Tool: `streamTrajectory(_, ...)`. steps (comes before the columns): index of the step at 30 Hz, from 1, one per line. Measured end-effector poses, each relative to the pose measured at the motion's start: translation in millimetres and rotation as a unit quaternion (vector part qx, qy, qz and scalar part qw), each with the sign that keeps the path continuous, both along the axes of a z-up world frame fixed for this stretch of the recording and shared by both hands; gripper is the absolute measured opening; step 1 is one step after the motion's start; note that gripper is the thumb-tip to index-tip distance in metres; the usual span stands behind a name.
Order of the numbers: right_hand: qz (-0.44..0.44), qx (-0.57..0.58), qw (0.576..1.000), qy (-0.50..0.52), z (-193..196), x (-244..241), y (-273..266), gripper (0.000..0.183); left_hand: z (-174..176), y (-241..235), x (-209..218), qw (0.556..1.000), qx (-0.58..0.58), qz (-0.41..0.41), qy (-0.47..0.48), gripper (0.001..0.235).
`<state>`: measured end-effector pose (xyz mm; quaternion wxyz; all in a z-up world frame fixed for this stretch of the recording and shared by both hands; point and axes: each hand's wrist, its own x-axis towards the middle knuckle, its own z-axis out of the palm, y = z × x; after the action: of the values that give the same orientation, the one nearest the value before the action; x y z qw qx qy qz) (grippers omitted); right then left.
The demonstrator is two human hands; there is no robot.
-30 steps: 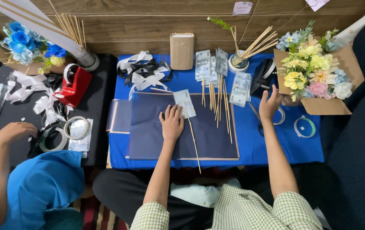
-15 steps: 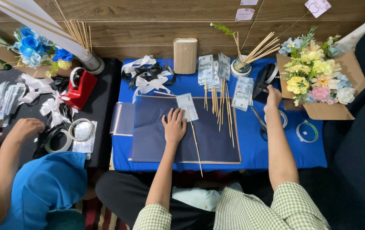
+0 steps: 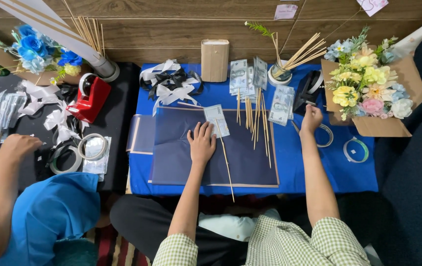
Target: The person assembles decorative sticks by placing a banknote onto a thin wooden stick and securing it with a stapler. They repeat this process for multiple sticks, stacking the finished items on the table.
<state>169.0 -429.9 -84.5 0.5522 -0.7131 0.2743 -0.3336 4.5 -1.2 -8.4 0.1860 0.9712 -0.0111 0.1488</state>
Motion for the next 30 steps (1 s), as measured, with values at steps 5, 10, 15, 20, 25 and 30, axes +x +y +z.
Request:
streamTrajectory(5, 0.013, -0.296, 0.955, -0.029, 20, -23, -1, 0.015, 0, 0, -2, 1.0, 0.0, -0.002, 0.0, 0.04)
streamTrajectory(10, 0.063, -0.384, 0.921, 0.001, 20, -47, -9, 0.011, -1, -1, 0, 1.0, 0.001, 0.001, -0.006, 0.04)
streamTrajectory(15, 0.106, -0.307, 0.945, -0.025, 87, -110, 61, 0.006, -3, -1, 0, 1.0, -0.018, -0.003, -0.004, 0.047)
streamTrajectory(20, 0.235, -0.239, 0.942, 0.009, 112, -129, 140, 0.009, -2, 0, -2, 1.0, -0.005, -0.01, -0.008, 0.063)
streamTrajectory(25, 0.404, -0.17, 0.897, 0.056, 111, -117, 202, 0.011, -2, 0, -2, 1.0, -0.005, -0.013, -0.015, 0.067)
streamTrajectory(30, 0.62, -0.195, 0.741, 0.169, 146, -103, 244, 0.062, 1, 1, -2, 1.0, -0.004, -0.019, -0.003, 0.068)
